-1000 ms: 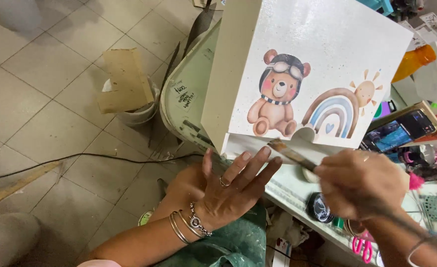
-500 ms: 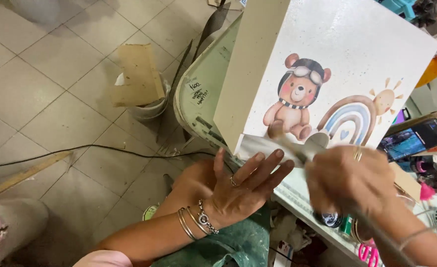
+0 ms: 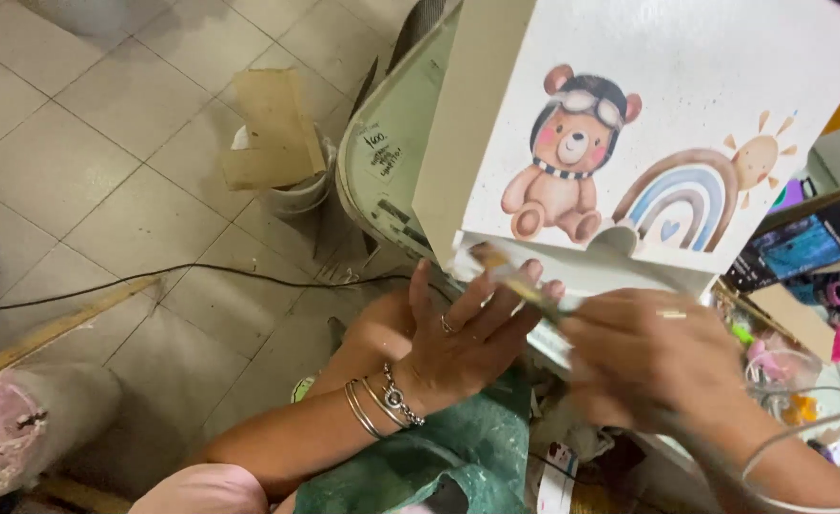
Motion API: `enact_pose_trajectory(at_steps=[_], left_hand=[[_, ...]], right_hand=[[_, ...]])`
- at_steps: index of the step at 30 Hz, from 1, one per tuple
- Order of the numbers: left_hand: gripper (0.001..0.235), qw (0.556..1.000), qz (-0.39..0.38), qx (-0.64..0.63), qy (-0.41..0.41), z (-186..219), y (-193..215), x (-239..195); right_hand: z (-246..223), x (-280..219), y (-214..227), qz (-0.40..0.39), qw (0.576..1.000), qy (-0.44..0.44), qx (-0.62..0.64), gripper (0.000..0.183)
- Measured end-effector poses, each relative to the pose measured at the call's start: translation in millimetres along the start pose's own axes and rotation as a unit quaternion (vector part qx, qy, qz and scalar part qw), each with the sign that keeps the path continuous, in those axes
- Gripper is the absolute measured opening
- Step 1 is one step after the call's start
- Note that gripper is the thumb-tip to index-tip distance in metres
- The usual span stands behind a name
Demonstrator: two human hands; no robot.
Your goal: The person is using a paintbrush to apply a coating to the edges and the decorated front panel of a wooden box.
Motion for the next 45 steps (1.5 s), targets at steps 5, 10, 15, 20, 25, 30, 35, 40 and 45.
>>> enact_pose_trajectory(at_steps=[5,10,15,20,25,30,35,40,45], left_hand=[[0.046,0.996,-0.027,0.081,-0.008,5,-21,-12],[0.062,0.997,-0.031,0.056,-0.034,1,-31,-17],[0.078,0.993,-0.057,0.096,-0.045,3,-31,-21],[0.053,0.996,-0.045,0.067,-0.028,5,-18,-15],[0.056,0.995,-0.052,0.078,-0.026,5,-20,-16],[0.059,0.997,-0.032,0.072,-0.025,4,-19,-16],[0.062,0.996,-0.061,0.068,-0.017,2,-24,-19],[0.065,0.996,-0.062,0.068,-0.015,1,-23,-18],[0.062,0.996,-0.063,0.067,-0.016,1,-21,-18]], right_hand=[[25,-112,33,0.051,0.95,-0.307,0.002,0.019],[2,-191,45,0.175,0.891,-0.408,-0.094,0.012],[8,-202,46,0.128,0.847,-0.475,-0.199,0.005],[53,-227,13,0.056,0.841,-0.532,-0.084,0.004],[73,-215,-4,-0.009,0.86,-0.503,-0.087,0.006],[69,-204,0,0.018,0.884,-0.455,-0.106,0.006],[73,-214,-6,-0.003,0.853,-0.513,-0.101,0.006],[47,-218,25,0.146,0.881,-0.411,-0.184,0.011],[32,-197,52,0.303,0.887,-0.321,-0.134,0.007]])
Point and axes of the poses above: each hand's wrist, its own x-axis towards the middle knuckle, its own y-axis out of the back of the hand, z = x × y, the point moved 7 cm from there along x, towards the middle knuckle, and after that the axes turned 7 degrees about -z, right-handed, at the moved point
